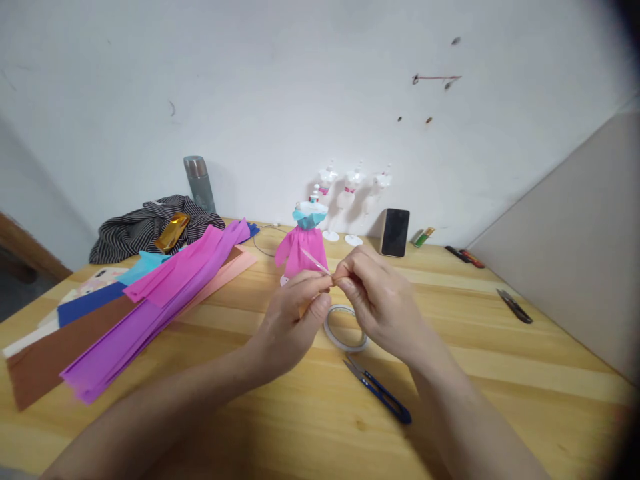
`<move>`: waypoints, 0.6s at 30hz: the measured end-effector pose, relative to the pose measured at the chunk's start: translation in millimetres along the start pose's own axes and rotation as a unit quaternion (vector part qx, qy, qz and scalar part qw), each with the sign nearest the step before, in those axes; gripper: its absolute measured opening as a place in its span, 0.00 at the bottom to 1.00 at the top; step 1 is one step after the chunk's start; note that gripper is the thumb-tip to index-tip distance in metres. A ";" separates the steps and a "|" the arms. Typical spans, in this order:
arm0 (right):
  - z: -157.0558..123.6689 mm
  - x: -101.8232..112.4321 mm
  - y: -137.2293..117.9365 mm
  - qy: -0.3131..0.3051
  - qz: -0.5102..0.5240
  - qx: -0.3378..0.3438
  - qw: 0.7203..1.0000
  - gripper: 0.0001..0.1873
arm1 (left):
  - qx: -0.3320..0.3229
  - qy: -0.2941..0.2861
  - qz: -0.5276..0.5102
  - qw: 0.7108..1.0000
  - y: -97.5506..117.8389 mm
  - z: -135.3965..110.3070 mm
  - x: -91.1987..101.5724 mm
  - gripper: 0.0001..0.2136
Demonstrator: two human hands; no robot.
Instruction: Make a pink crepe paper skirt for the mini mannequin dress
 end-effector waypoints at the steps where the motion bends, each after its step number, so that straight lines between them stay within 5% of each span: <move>1: 0.0 -0.3 0.3 0.006 -0.001 0.001 1.000 0.09 | 0.008 -0.002 -0.006 1.000 0.0 0.1 -0.4 0.12; 11: 1.3 7.2 -2.0 -0.020 0.108 -0.023 0.994 0.10 | 0.125 0.070 -0.131 0.981 -10.1 -5.8 -2.0 0.09; 18: -2.3 7.9 -4.0 0.022 0.035 0.034 0.999 0.06 | 0.112 0.071 -0.115 0.984 -9.6 -6.6 -0.4 0.09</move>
Point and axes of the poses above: each hand's wrist, its own z-axis towards the middle knuckle, its own x-axis out of the back of the hand, y = z × x, the point moved 3 cm from there along z, towards the middle knuckle, and after that the axes turned 10 degrees about -x, right-handed, at the moved point
